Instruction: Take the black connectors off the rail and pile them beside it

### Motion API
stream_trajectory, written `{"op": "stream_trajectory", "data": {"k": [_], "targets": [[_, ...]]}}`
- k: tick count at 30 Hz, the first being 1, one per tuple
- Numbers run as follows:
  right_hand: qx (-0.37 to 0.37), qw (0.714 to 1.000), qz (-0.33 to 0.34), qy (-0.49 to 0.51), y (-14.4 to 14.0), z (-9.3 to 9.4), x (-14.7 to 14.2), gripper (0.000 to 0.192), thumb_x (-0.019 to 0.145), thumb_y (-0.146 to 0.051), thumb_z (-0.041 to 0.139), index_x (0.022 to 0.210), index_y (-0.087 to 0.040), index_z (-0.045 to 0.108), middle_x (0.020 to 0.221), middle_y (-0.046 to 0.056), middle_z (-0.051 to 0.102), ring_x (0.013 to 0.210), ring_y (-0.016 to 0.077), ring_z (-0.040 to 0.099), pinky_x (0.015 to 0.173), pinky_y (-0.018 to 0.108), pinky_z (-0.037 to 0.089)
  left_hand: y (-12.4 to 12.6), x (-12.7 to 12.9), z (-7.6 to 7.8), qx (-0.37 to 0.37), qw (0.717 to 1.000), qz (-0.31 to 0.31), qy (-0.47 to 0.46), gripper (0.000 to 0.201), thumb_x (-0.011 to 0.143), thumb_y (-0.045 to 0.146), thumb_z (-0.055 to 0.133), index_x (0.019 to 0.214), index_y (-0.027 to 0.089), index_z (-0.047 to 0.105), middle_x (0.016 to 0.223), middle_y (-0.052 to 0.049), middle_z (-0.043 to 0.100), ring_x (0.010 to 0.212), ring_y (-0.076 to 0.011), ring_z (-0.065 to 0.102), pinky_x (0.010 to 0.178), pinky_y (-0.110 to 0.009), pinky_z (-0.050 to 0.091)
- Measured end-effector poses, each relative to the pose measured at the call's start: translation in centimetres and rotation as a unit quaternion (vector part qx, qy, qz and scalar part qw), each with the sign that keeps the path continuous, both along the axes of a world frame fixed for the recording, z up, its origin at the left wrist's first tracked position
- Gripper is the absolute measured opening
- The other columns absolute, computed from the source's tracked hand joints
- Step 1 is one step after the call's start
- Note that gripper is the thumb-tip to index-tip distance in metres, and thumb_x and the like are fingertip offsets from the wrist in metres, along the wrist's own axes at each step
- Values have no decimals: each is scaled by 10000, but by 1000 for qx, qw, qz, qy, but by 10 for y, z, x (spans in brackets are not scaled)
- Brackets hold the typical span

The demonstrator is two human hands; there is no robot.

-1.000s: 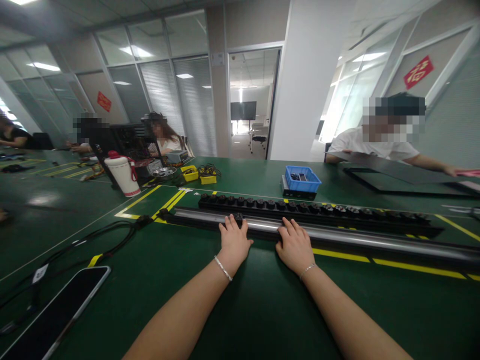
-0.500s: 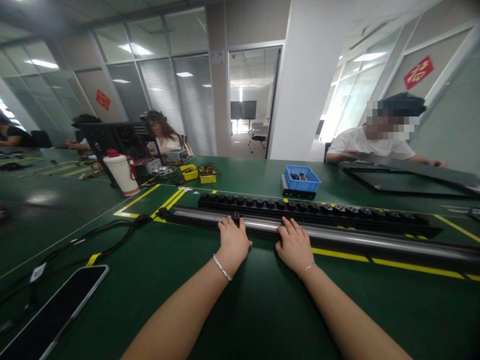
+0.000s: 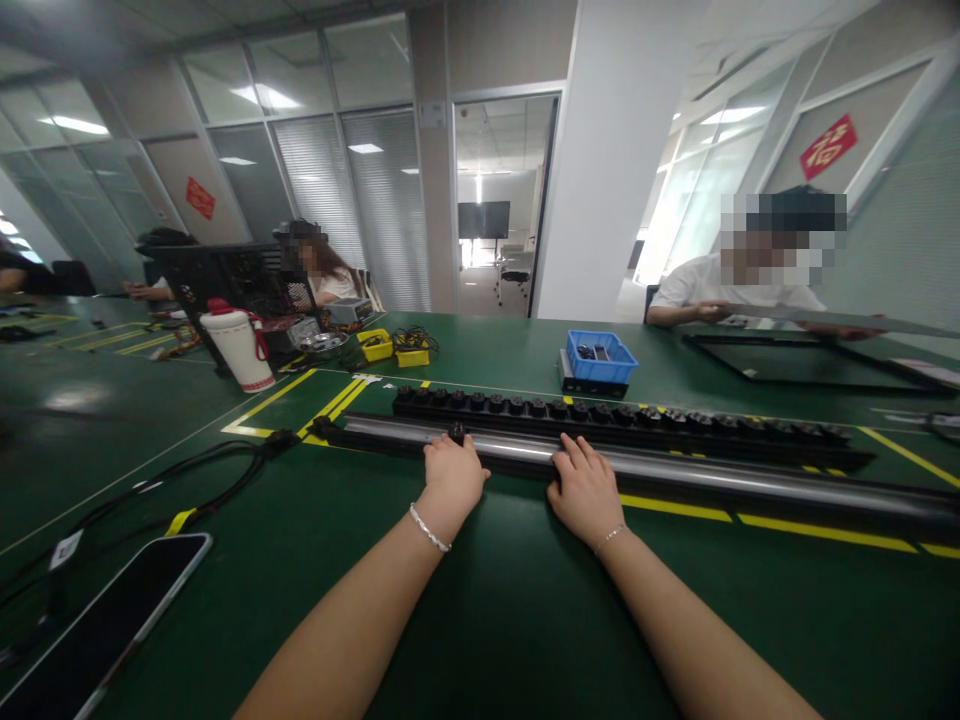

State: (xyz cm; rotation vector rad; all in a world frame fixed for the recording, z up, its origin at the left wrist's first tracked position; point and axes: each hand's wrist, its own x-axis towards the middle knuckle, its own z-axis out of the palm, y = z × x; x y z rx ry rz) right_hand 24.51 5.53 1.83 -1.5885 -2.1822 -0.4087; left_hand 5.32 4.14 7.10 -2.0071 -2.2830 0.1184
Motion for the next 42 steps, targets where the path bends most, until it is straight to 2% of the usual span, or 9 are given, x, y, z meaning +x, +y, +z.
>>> {"op": "stream_trajectory", "data": {"k": [7,12,25,37,42], "targets": [[2,1000,-4,1,-1,0,-1,267,737,-191,477,981,-181,584,1343,86,439,1265,245,299,991,398,248,-2,0,-1,1,1000,5,7,667,797,501,502,1351,150,379,1285,-245,466,1163,-351,437,871,-412,346],[4,1000,-7,-5,-1,1,-1,260,742,-194,471,975,-180,586,1345,81,438,1262,244,305,990,392,248,-2,-4,0,1,1000,15,19,652,794,501,503,1336,152,401,1271,-243,481,1142,-343,458,858,-404,351],[7,1000,-9,-9,-1,0,-1,252,738,-190,473,965,-178,584,1342,87,442,1263,249,303,990,403,242,-3,-16,17,-24,998,52,7,662,760,530,529,1299,154,450,1188,-217,558,1079,-314,517,843,-382,373],[6,1000,-12,-10,-2,2,-2,254,735,-203,471,962,-176,583,1346,75,439,1259,252,310,984,390,252,-4,-19,10,-15,999,37,25,748,738,547,551,1337,128,393,1245,-251,496,1103,-340,484,848,-393,370],[2,1000,-15,-6,-2,2,-3,248,729,-199,471,950,-181,585,1347,70,438,1257,252,310,981,394,251,-10,-32,2,19,1000,1,7,701,759,538,529,1335,164,393,1202,-204,519,1096,-322,474,883,-412,352]]}}
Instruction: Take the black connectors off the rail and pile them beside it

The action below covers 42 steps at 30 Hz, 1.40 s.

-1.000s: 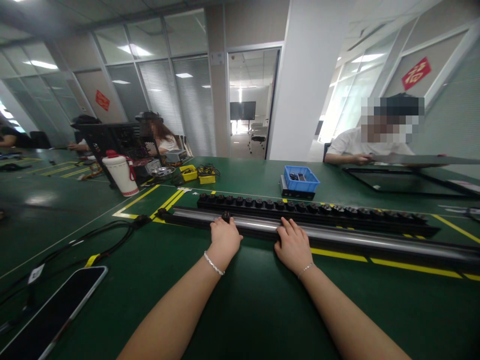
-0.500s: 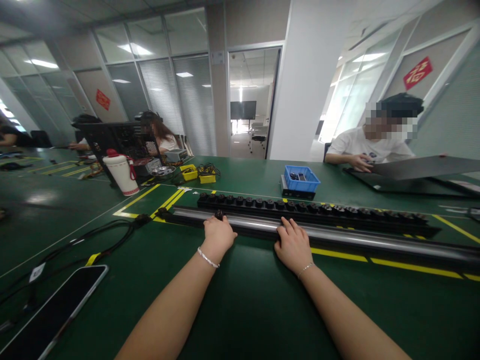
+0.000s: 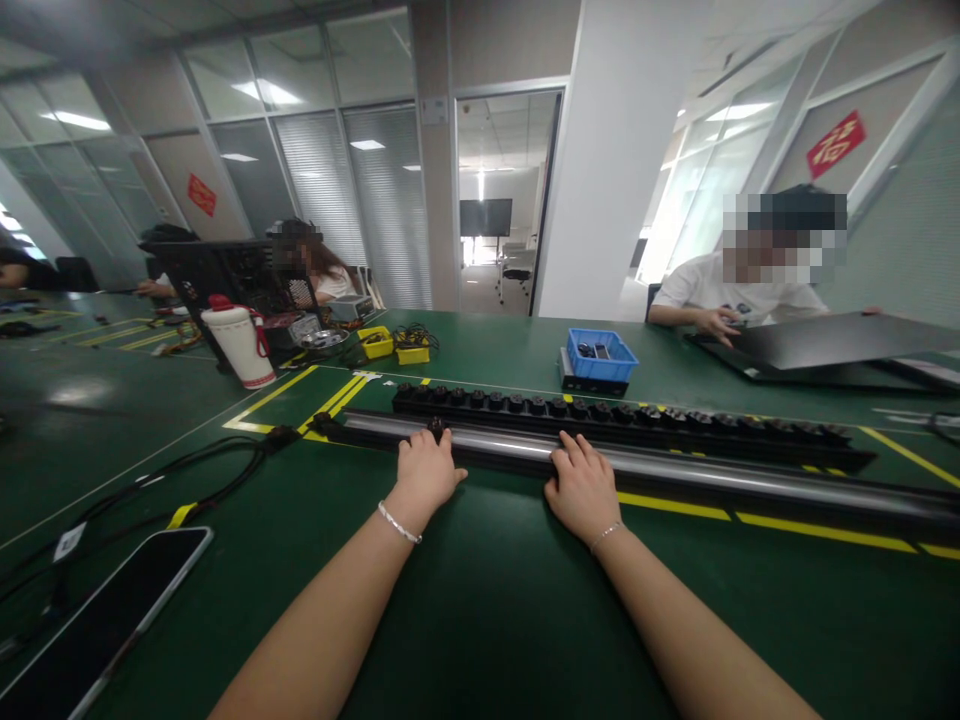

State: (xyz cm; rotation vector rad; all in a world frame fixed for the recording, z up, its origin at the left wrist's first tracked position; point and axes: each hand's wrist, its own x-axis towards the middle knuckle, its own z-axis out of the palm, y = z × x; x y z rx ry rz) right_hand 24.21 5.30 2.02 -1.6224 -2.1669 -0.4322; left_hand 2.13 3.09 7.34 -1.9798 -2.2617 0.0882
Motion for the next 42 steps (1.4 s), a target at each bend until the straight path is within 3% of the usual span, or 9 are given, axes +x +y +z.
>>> {"op": "stream_trajectory", "data": {"k": [3,6,10,17,31,42], "targets": [[1,1000,1,4,0,-1,0,258,735,-201,468,964,-184,585,1348,73,435,1260,252,304,979,398,250,0,-16,-13,48,998,-35,-23,667,777,566,489,1334,211,392,1265,-178,472,1194,-317,397,958,-426,299],[-2,1000,1,3,0,-1,1,262,735,-211,471,969,-182,586,1351,78,431,1258,257,304,974,402,254,3,-31,-28,98,991,-83,-46,518,820,559,429,1283,328,440,1357,-104,407,1288,-292,292,1030,-466,202],[-5,1000,3,-2,0,-1,2,276,727,-213,476,978,-182,586,1354,77,427,1255,263,308,972,406,255,7,-38,-38,147,983,-82,-70,470,862,577,291,1198,344,521,1321,-93,451,1281,-307,306,1011,-540,210],[3,1000,3,-4,0,-1,1,287,734,-207,471,995,-183,586,1350,76,434,1253,259,315,972,397,258,9,-38,-38,198,976,-47,-76,449,898,503,253,1087,296,603,1248,-100,514,1203,-284,406,995,-512,258],[5,1000,4,-3,0,-2,1,281,736,-211,474,991,-189,590,1353,73,431,1251,258,318,971,398,260,13,-47,-36,203,972,-15,-117,432,905,450,268,1036,320,660,1222,-69,565,1181,-260,437,1000,-474,261],[5,1000,6,-3,1,-2,2,285,734,-212,475,995,-192,587,1346,72,438,1250,254,320,969,399,267,16,-48,-43,197,972,19,-123,409,897,470,266,1080,320,600,1296,-91,476,1262,-311,331,985,-626,207]]}}
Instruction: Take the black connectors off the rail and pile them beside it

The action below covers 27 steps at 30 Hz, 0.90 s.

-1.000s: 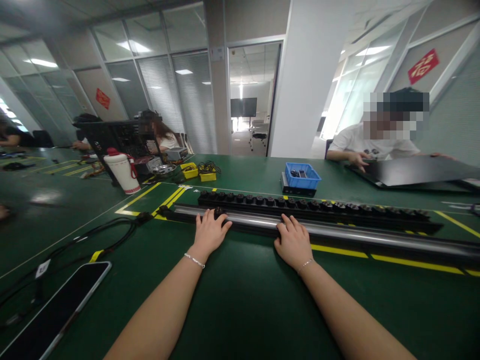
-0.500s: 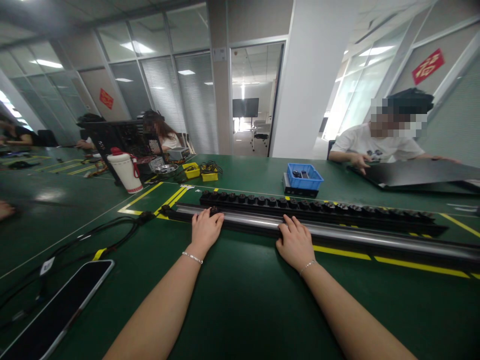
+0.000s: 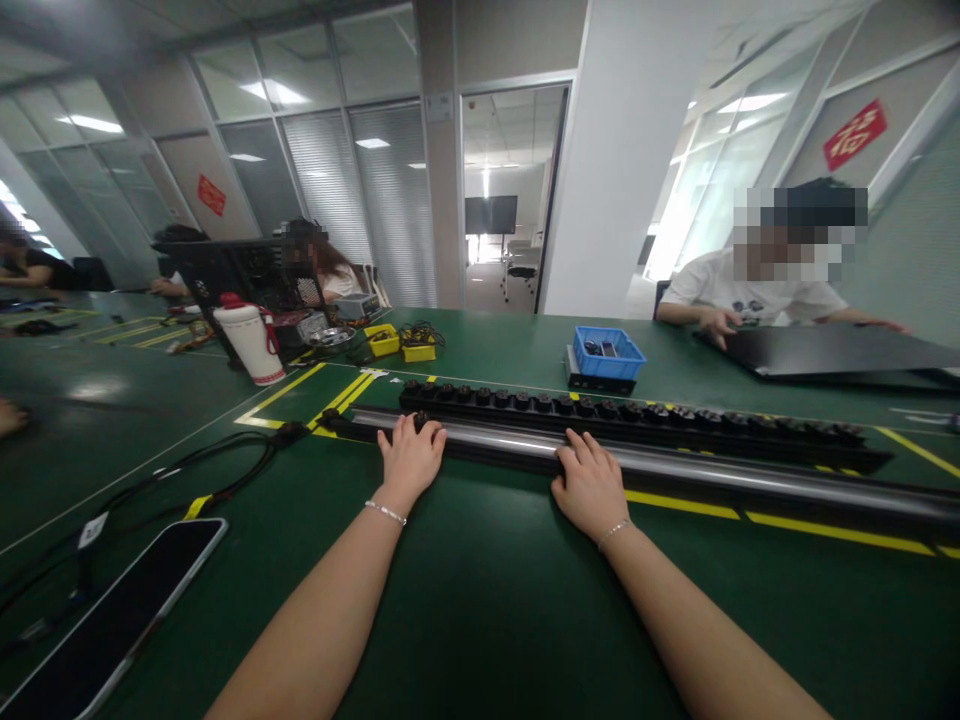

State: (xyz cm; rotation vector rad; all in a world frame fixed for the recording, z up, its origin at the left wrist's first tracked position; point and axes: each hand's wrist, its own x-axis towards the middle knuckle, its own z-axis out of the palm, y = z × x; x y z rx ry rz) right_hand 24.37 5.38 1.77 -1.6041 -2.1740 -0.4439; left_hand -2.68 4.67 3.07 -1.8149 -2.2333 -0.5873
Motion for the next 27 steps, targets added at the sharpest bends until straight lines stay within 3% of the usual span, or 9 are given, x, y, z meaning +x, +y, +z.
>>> {"op": "stream_trajectory", "data": {"k": [6,12,17,20,23,27], "targets": [[3,1000,-1,-2,0,0,-1,287,737,-209,469,998,-190,589,1350,70,434,1251,255,322,971,396,266,6,-18,-4,-4,998,53,-44,442,892,500,238,1060,312,601,1345,-102,422,1306,-322,258,976,-631,228],[-1,1000,1,4,0,0,-1,280,738,-203,468,990,-191,589,1343,74,440,1251,248,315,971,397,264,11,-22,-6,-11,995,66,-70,440,891,488,259,1069,286,607,1405,-99,360,1329,-321,210,998,-602,230],[0,1000,3,1,0,1,-1,286,736,-200,472,998,-190,588,1342,77,440,1249,250,316,971,395,266,8,-19,0,42,996,62,-53,371,872,444,352,1052,275,628,1461,-69,260,1341,-344,147,998,-586,241],[-2,1000,3,2,0,1,-1,288,734,-202,476,1000,-190,587,1344,78,437,1250,251,315,971,395,265,3,-15,9,86,996,30,-9,321,862,369,387,1006,260,651,1385,-59,389,1308,-297,237,1032,-512,231],[-6,1000,2,1,0,1,-1,283,738,-202,470,995,-188,588,1346,79,435,1252,254,314,968,399,266,-1,-10,16,73,997,-16,12,346,879,329,341,908,250,676,1158,-52,587,1143,-240,431,1003,-433,278],[-10,1000,1,2,0,2,-1,277,744,-203,465,992,-189,589,1351,75,430,1254,257,312,964,404,270,-3,-4,17,58,998,-23,27,382,890,346,309,908,243,677,1091,-50,629,1059,-237,463,936,-419,314]]}}
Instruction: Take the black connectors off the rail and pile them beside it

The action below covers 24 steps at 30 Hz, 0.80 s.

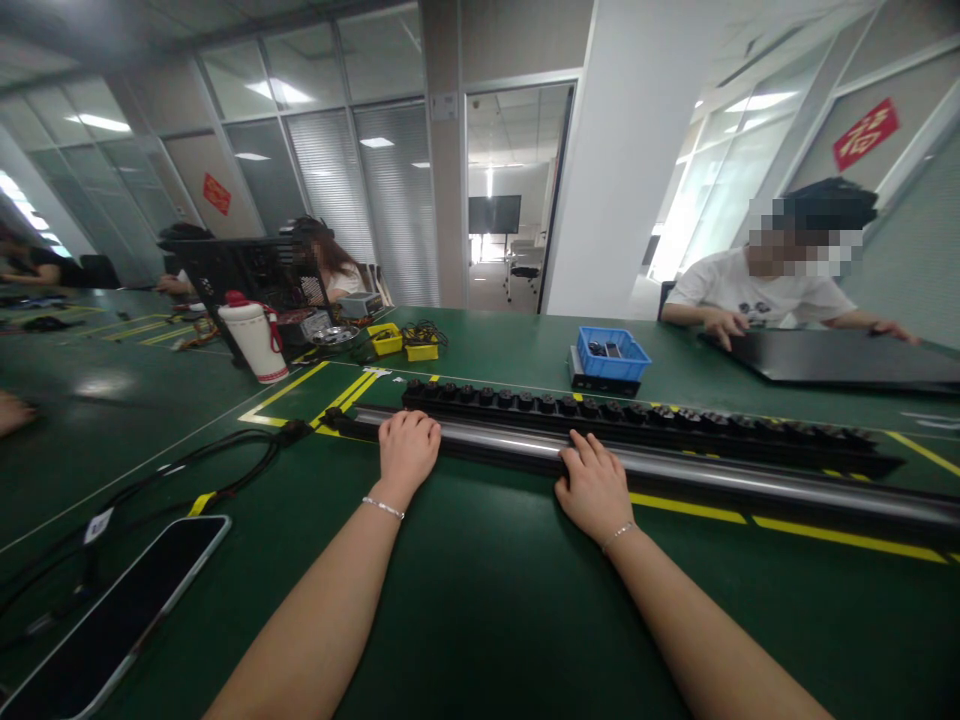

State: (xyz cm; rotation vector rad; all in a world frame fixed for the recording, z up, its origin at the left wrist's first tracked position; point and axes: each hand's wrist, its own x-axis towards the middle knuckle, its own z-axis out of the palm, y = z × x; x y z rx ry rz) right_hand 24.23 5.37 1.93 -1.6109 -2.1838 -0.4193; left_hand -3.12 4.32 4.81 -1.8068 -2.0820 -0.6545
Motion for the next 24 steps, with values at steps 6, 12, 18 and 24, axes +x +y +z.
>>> {"op": "stream_trajectory", "data": {"k": [6,12,18,24], "targets": [[4,1000,3,6,1,-1,0,281,740,-192,468,992,-189,592,1344,81,439,1252,257,315,961,410,274,0,2,-2,6,1000,9,16,396,889,348,308,910,229,685,1105,-60,626,1067,-243,454,983,-435,263],[3,1000,5,3,0,0,0,281,738,-199,469,991,-190,591,1347,81,435,1252,257,316,963,411,275,1,4,-4,-4,999,24,48,436,893,360,283,887,207,692,990,-95,669,1099,-276,441,1052,-564,44],[8,1000,2,-2,-1,0,-1,274,740,-201,476,989,-191,591,1345,78,438,1248,255,323,966,403,273,0,6,-7,-28,998,32,53,472,896,382,262,904,186,691,981,-116,682,1184,-287,393,1046,-589,22],[10,1000,-2,-5,-1,0,-1,269,744,-200,470,984,-193,591,1346,71,438,1249,252,323,972,398,269,2,4,-8,-35,998,47,38,526,890,431,247,875,162,699,1020,-151,664,1212,-307,366,1034,-604,43]]}}
